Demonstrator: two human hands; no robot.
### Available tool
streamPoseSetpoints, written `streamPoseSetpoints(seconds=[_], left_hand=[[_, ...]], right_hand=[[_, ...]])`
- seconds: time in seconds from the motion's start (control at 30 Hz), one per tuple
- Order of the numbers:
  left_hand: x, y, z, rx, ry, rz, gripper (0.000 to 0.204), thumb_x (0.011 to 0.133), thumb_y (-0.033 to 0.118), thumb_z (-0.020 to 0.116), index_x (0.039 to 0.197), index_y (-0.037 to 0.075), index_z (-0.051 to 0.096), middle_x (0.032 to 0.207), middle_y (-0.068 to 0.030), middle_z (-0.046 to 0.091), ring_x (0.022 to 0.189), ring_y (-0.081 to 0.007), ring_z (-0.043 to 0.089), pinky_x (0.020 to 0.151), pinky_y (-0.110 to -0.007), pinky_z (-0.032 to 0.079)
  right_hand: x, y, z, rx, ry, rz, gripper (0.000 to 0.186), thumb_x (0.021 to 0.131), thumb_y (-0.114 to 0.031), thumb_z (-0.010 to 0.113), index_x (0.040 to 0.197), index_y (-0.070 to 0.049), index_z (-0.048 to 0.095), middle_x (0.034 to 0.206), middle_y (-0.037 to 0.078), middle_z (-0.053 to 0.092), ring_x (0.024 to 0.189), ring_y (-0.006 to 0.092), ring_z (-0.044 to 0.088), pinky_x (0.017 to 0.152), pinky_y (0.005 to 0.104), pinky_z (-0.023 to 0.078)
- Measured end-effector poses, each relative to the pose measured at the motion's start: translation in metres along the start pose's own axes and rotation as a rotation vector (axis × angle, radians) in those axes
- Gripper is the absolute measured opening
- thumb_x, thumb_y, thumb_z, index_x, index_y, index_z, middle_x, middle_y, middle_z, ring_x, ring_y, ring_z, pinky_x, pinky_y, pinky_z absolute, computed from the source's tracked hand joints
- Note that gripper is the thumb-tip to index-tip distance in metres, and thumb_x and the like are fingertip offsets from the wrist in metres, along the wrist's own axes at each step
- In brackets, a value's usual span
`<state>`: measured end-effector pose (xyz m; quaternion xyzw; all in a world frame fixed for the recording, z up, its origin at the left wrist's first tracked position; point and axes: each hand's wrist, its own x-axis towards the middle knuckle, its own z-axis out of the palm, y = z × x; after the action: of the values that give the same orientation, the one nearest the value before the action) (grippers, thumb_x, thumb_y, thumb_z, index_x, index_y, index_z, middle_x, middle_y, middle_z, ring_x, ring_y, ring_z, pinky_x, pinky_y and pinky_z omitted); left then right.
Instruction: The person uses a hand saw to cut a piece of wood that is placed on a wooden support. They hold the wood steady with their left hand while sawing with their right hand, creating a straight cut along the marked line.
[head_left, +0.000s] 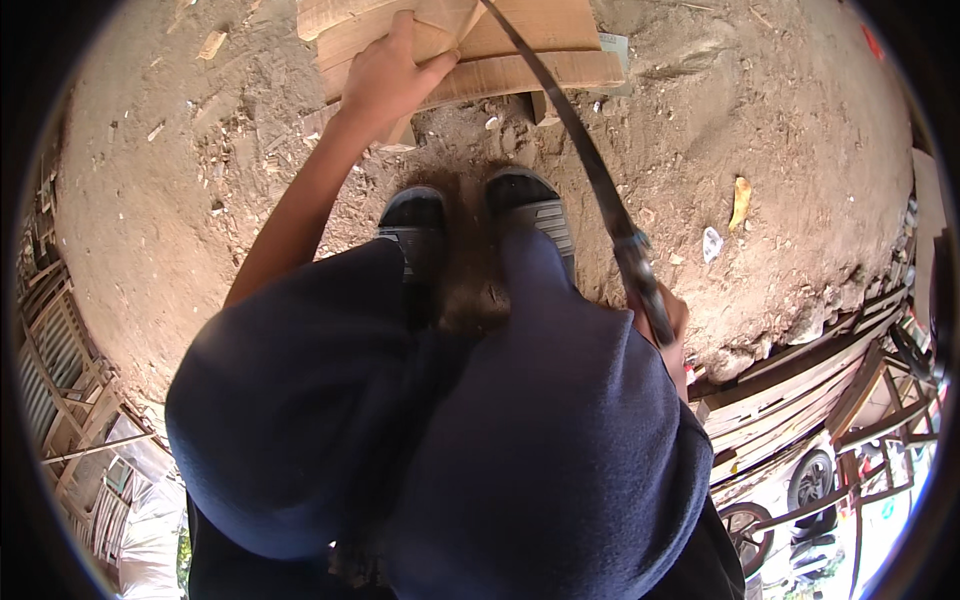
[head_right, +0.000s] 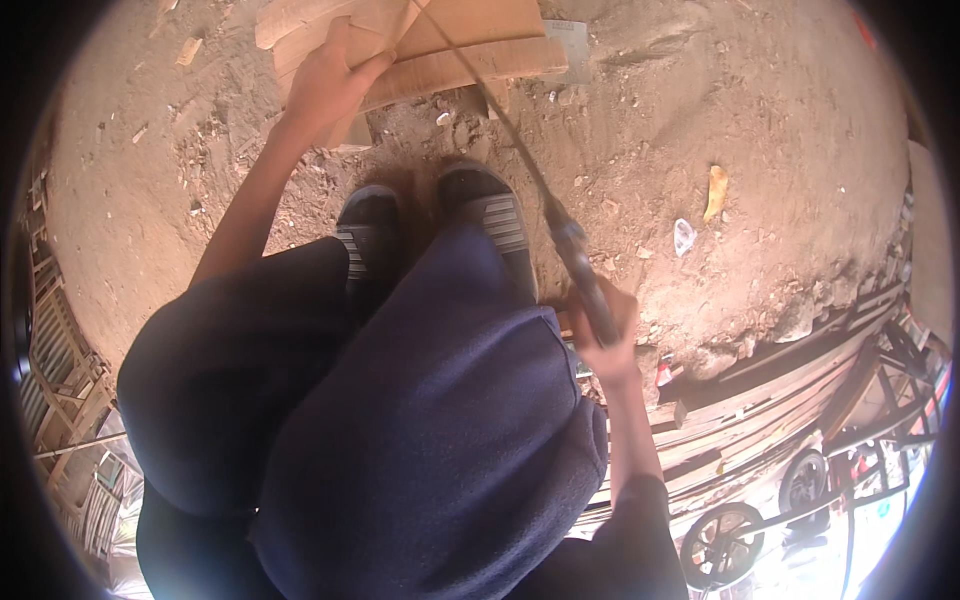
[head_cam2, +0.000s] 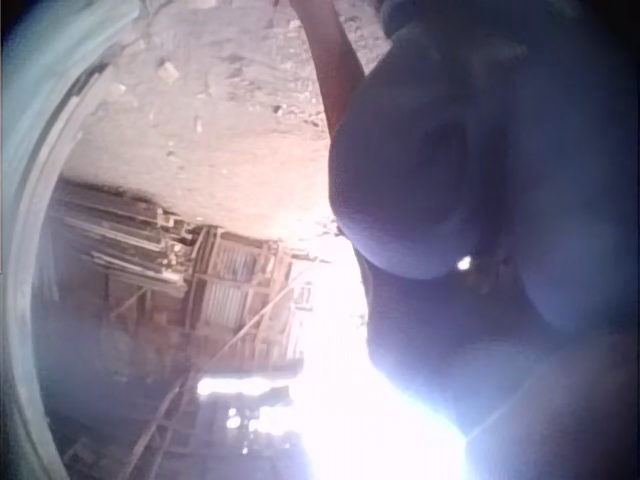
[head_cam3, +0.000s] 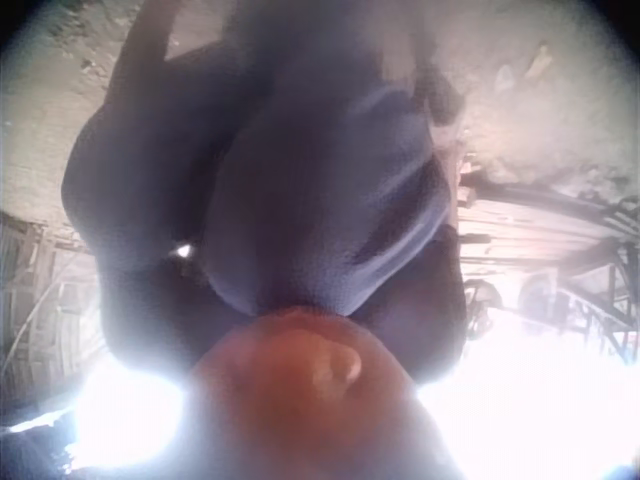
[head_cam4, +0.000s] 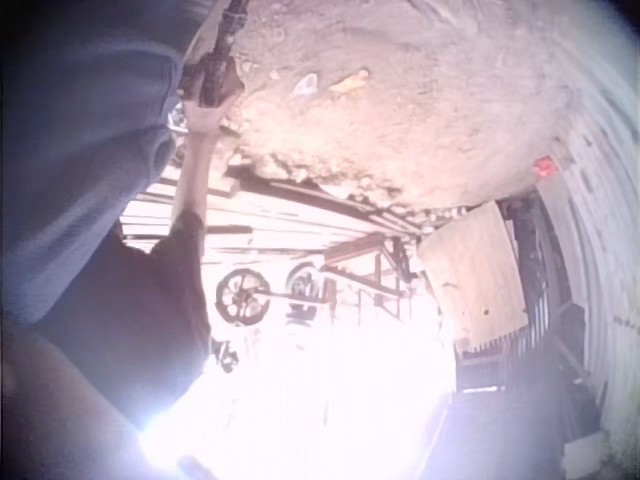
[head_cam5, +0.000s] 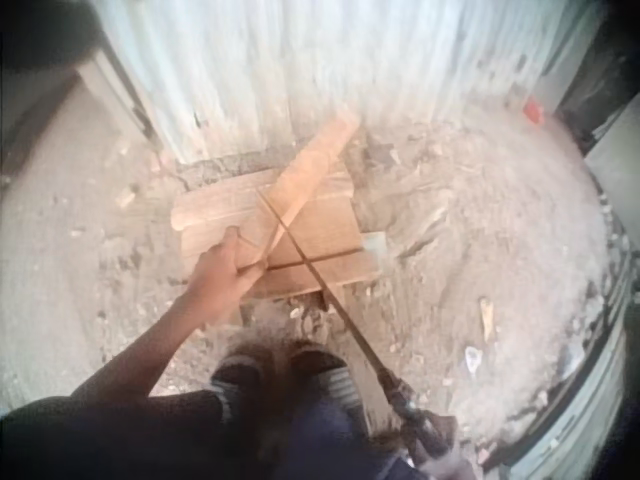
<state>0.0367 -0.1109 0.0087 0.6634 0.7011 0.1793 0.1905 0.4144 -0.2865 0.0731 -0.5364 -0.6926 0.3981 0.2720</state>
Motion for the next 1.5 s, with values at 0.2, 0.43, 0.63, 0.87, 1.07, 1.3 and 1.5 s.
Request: streamPoseSetpoints(seconds=[0.2,0.43,0.63,0.87,1.07,1.3,1.5], left_hand=[[-0.005,0.009,-0.010,-0.005,-0.036,-0.064,0.065,0.085,0.048,0.065,0.123,0.001,0.042,0.095,-0.0275,0.067,0.092,-0.0434,0.065,0.078,-0.047,0.050],[-0.002,0.004,-0.006,-0.022,-0.054,-0.068,0.068,0.085,0.049,0.065,0.127,0.002,0.041,0.097,-0.0274,0.067,0.094,-0.0438,0.065,0.080,-0.046,0.050],[-0.007,0.011,-0.009,0.039,-0.021,-0.074,0.065,0.086,0.050,0.062,0.125,0.003,0.040,0.097,-0.0266,0.067,0.094,-0.0436,0.065,0.081,-0.047,0.050],[0.000,0.010,-0.010,0.000,-0.123,-0.122,0.077,0.084,0.050,0.064,0.134,0.000,0.037,0.105,-0.0283,0.066,0.100,-0.0445,0.064,0.087,-0.046,0.049],[-0.008,0.002,-0.010,-0.051,-0.036,-0.084,0.075,0.082,0.046,0.066,0.133,-0.001,0.038,0.106,-0.0284,0.065,0.101,-0.0436,0.063,0.088,-0.047,0.049],[0.002,0.002,-0.011,-0.126,-0.060,-0.051,0.074,0.079,0.044,0.067,0.132,-0.001,0.041,0.109,-0.0280,0.065,0.101,-0.0422,0.064,0.090,-0.047,0.050],[-0.004,-0.017,-0.004,-0.204,-0.029,-0.018,0.080,0.078,0.044,0.068,0.136,-0.003,0.037,0.110,-0.0288,0.064,0.102,-0.0419,0.064,0.089,-0.046,0.050]], right_hand=[[-0.012,-0.036,-0.013,0.133,-0.071,0.191,0.011,0.087,-0.004,0.056,0.084,0.004,0.062,0.066,0.009,0.059,0.054,0.0143,0.055,0.048,0.0300,0.041],[0.017,-0.047,-0.006,0.190,-0.123,0.305,0.010,0.090,-0.002,0.054,0.088,0.005,0.061,0.063,0.005,0.056,0.055,0.0091,0.051,0.047,0.0278,0.037],[-0.016,-0.066,-0.027,0.086,-0.125,0.316,0.012,0.091,-0.003,0.054,0.082,0.003,0.058,0.062,0.004,0.054,0.056,0.0082,0.052,0.049,0.0254,0.039],[0.034,-0.052,0.000,0.168,-0.064,0.377,0.014,0.089,-0.007,0.061,0.079,0.002,0.059,0.059,0.003,0.055,0.053,0.0061,0.049,0.047,0.0260,0.036],[0.026,-0.081,-0.026,0.046,0.053,0.421,0.019,0.088,-0.012,0.063,0.074,0.000,0.058,0.058,0.004,0.053,0.053,0.0085,0.047,0.048,0.0287,0.034],[0.007,-0.129,-0.057,-0.062,0.500,0.314,0.024,0.091,-0.019,0.060,0.073,-0.003,0.053,0.057,0.000,0.040,0.053,0.0107,0.036,0.050,0.0298,0.030],[-0.017,-0.204,-0.126,0.167,1.053,0.067,0.024,0.093,-0.020,0.060,0.075,-0.008,0.050,0.057,-0.003,0.029,0.050,0.0087,0.027,0.048,0.0260,0.027]])
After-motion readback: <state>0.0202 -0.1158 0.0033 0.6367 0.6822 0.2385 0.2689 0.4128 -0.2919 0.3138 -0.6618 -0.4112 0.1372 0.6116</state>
